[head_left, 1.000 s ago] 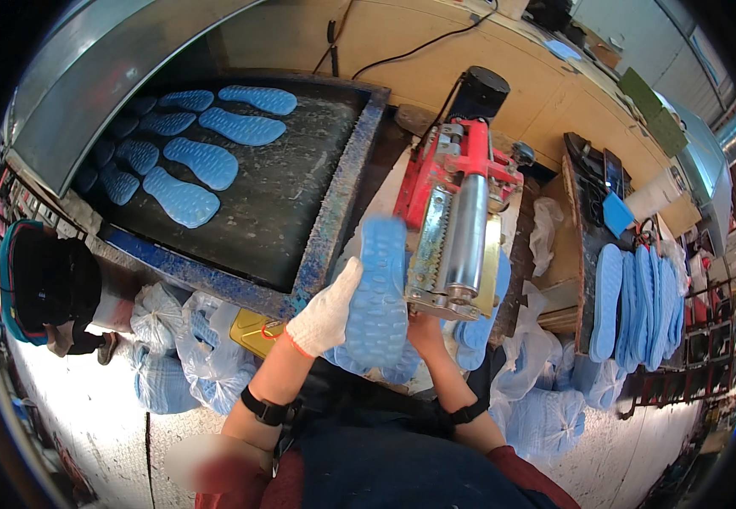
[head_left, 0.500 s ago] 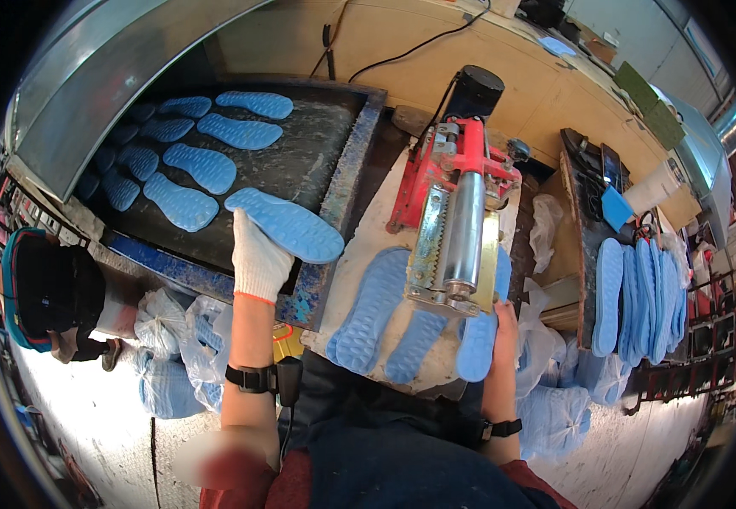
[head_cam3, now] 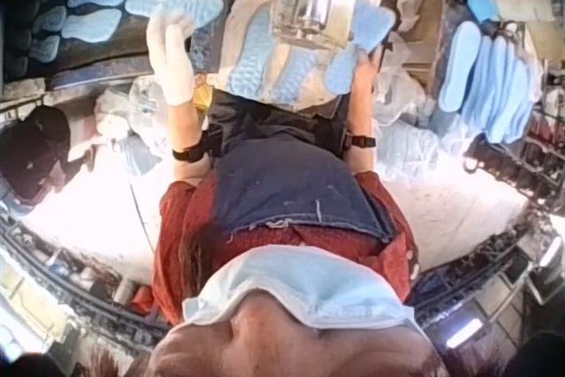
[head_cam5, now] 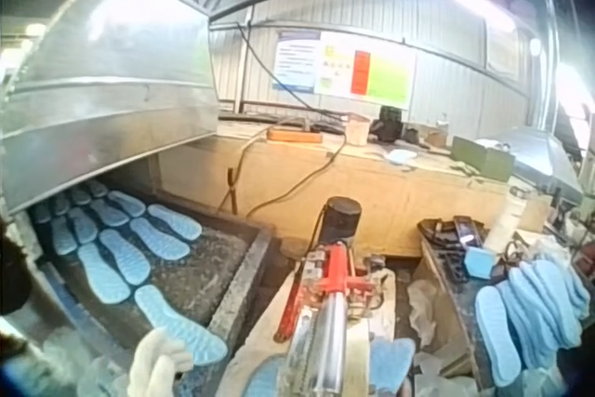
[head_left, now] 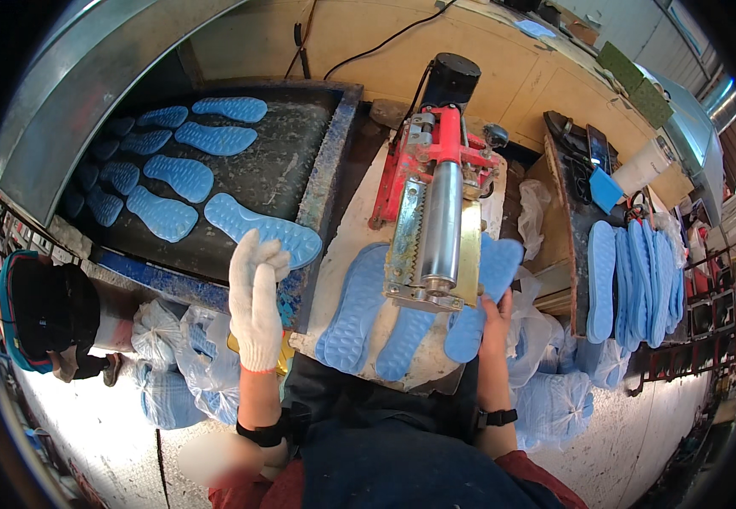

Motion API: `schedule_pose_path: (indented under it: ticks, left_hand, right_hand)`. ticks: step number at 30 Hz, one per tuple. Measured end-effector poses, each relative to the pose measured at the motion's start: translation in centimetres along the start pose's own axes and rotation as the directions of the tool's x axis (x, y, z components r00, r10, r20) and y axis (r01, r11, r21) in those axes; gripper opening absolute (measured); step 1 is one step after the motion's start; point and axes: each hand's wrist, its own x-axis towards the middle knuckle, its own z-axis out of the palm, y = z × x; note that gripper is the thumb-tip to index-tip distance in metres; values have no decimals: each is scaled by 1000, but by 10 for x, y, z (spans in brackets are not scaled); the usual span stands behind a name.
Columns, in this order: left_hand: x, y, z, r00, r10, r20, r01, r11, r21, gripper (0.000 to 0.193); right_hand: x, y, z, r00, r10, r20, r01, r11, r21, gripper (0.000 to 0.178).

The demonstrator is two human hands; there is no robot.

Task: Applying adhesive or processing shoe insoles/soles using an automatic roller gluing machine.

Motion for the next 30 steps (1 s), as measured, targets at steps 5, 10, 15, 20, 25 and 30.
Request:
schedule_pose_path:
  ticks: [5, 10, 15, 20, 25, 30]
  left_hand:
    - [-5, 5, 8, 999, 39, 24, -37, 997, -72, 46]
    - [-2, 6, 29, 981, 84, 175, -25, 949, -315, 53]
    - [11, 23, 73, 920, 126, 372, 124, 805, -580, 83]
    - [30, 57, 102, 877, 180, 446, 115, 822, -558, 89]
    - [47, 14, 123, 799, 386, 460, -160, 875, -456, 70]
    - [50, -12, 108, 771, 380, 510, -357, 922, -147, 60]
  right_hand:
    - [-9, -37, 16, 793, -604, 85, 557, 660, -504, 43]
    - [-9, -78, 37, 592, -743, 312, 723, 318, -613, 39]
    - [-8, -96, 52, 474, -731, 491, 731, 15, -683, 49]
    - [-8, -88, 56, 603, -691, 398, 680, 185, -709, 53]
    - [-6, -71, 34, 701, -616, 360, 605, 245, -758, 45]
    - [12, -22, 1, 823, -516, 239, 470, 380, -797, 35]
